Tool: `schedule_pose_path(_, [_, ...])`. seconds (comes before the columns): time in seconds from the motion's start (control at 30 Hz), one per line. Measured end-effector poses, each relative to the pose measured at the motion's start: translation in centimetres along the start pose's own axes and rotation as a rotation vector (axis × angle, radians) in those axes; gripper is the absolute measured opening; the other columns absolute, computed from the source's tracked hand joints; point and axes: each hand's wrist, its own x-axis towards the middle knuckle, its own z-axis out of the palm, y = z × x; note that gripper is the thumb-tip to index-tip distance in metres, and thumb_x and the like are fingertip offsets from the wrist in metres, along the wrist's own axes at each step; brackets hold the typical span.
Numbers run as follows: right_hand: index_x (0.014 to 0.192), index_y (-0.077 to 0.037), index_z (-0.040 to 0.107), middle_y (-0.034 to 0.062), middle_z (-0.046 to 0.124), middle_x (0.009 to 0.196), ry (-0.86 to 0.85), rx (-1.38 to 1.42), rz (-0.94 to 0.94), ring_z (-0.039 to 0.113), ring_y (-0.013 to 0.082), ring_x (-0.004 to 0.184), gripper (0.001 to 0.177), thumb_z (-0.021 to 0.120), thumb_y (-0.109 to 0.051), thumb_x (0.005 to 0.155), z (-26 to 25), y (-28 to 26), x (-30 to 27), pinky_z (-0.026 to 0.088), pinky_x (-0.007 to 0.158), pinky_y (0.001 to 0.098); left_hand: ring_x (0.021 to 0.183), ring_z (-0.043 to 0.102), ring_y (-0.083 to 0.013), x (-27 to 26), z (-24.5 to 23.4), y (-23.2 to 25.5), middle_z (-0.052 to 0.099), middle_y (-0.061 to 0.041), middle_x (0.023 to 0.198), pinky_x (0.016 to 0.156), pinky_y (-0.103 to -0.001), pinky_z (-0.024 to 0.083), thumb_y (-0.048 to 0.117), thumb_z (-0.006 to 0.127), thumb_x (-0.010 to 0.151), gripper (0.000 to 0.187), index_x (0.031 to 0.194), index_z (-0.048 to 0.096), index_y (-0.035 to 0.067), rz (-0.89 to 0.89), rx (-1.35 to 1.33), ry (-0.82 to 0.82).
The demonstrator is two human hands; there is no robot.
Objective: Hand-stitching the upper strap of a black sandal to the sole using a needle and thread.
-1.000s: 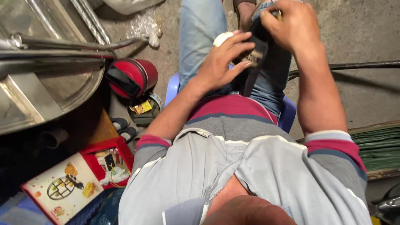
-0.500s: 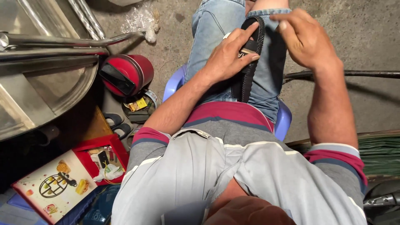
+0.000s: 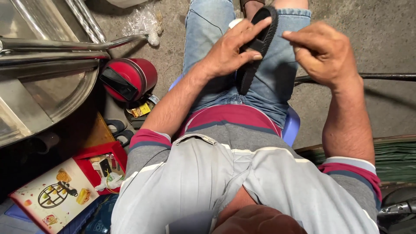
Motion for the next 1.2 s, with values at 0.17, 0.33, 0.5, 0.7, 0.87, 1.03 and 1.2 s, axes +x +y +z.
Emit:
schedule_pose_path(0.17, [0.131, -0.008, 0.075, 0.0123, 0.068, 0.108, -0.067, -0.175, 0.066, 0.065, 0.0251, 0.096, 0.039, 0.064, 0.006, 0.096, 1.4, 0.7, -1.4, 0.05, 0.08, 0.0354, 0.094, 0.05, -0.0181, -1.0, -0.6, -0.1, 0.046, -0.002, 0.102, 0.092, -0.029, 0.045, 0.024, 0.077, 0.101, 0.074, 0.156, 0.028, 0.028, -0.054, 0.039, 0.014])
schedule_pose_path(0.33, [0.131, -0.016, 0.077, 0.0054, 0.068, 0.111, -0.06, -0.288, 0.08, 0.064, 0.0193, 0.083, 0.036, 0.069, -0.002, 0.098, 1.9, 1.1, -1.1, 0.049, 0.066, 0.0334, 0.094, 0.051, -0.0202, -0.5, -0.8, -0.1, 0.047, -0.002, 0.1, 0.089, -0.031, 0.045, 0.021, 0.079, 0.1, 0.076, 0.155, 0.027, 0.032, -0.063, 0.094, -0.039])
schedule_pose_path(0.5, [0.132, -0.017, 0.077, 0.0053, 0.066, 0.111, -0.045, -0.346, 0.035, 0.065, 0.0218, 0.084, 0.027, 0.078, -0.008, 0.107, 1.7, 1.2, -0.5, 0.049, 0.062, 0.0361, 0.095, 0.051, -0.02, -0.3, -1.1, -0.1, 0.045, -0.001, 0.101, 0.092, -0.032, 0.043, 0.035, 0.073, 0.105, 0.068, 0.156, 0.027, 0.031, -0.065, 0.105, -0.054])
schedule_pose_path(0.7, [0.134, -0.02, 0.075, 0.0033, 0.065, 0.111, -0.065, -0.431, 0.019, 0.065, 0.0226, 0.083, 0.036, 0.074, -0.008, 0.101, 2.1, 1.3, -0.4, 0.049, 0.06, 0.0374, 0.098, 0.053, -0.0189, -0.1, -0.8, -0.3, 0.047, 0.0, 0.102, 0.098, -0.035, 0.04, 0.034, 0.077, 0.101, 0.074, 0.154, 0.026, 0.035, -0.119, 0.161, -0.08])
schedule_pose_path(0.87, [0.135, -0.022, 0.074, 0.0029, 0.064, 0.11, -0.072, -0.461, 0.027, 0.065, 0.0237, 0.082, 0.038, 0.074, -0.009, 0.1, 2.4, 1.9, -0.4, 0.049, 0.059, 0.0388, 0.1, 0.056, -0.02, 0.2, -0.4, -0.4, 0.05, 0.0, 0.105, 0.1, -0.037, 0.04, 0.036, 0.078, 0.099, 0.076, 0.154, 0.026, 0.034, -0.136, 0.193, -0.072])
schedule_pose_path(1.03, [0.135, -0.024, 0.073, 0.0025, 0.063, 0.11, -0.088, -0.504, 0.076, 0.065, 0.0242, 0.083, 0.039, 0.072, -0.012, 0.098, 2.5, 1.6, -0.6, 0.049, 0.055, 0.0402, 0.098, 0.058, -0.0188, 0.6, 0.3, -0.4, 0.053, 0.002, 0.104, 0.099, -0.036, 0.04, 0.035, 0.081, 0.095, 0.079, 0.153, 0.028, 0.036, -0.171, 0.205, -0.064])
schedule_pose_path(1.2, [0.131, -0.028, 0.075, -0.003, 0.063, 0.103, -0.074, -0.747, 0.135, 0.066, 0.0229, 0.07, 0.031, 0.072, -0.027, 0.101, 3.0, 0.3, -0.4, 0.047, 0.045, 0.036, 0.093, 0.06, -0.0209, 1.5, 2.4, -1.3, 0.055, 0.006, 0.098, 0.091, -0.036, 0.048, 0.041, 0.091, 0.086, 0.09, 0.151, 0.029, 0.037, -0.211, 0.312, -0.006])
